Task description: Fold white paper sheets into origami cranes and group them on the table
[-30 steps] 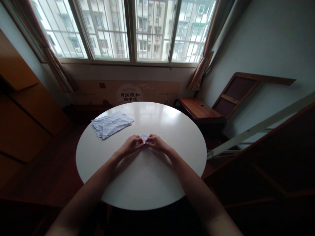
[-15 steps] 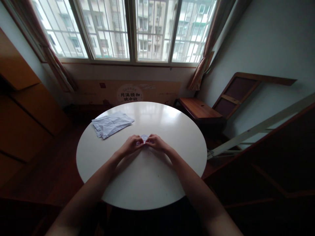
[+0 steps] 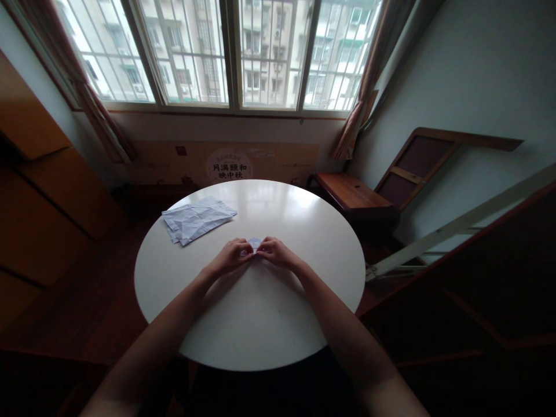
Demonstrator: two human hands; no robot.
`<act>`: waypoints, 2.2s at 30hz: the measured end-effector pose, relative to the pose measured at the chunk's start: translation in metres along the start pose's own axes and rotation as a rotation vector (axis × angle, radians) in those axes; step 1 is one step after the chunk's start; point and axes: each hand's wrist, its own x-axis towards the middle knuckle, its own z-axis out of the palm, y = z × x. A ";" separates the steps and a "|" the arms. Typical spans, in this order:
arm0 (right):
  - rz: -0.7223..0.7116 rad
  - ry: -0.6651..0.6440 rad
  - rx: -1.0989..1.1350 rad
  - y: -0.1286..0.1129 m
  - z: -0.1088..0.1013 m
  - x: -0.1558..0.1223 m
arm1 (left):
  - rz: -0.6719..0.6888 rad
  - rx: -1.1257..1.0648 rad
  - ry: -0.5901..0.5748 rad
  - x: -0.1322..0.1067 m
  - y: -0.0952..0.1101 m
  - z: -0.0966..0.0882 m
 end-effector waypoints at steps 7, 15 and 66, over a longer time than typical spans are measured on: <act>0.009 -0.006 0.004 0.000 0.000 0.000 | 0.001 -0.006 0.009 0.000 -0.001 0.001; 0.009 -0.011 0.002 -0.003 -0.002 0.000 | -0.011 -0.004 0.007 0.000 0.000 0.001; 0.043 0.155 -0.173 0.002 0.015 0.003 | -0.063 -0.125 0.140 0.004 -0.014 0.013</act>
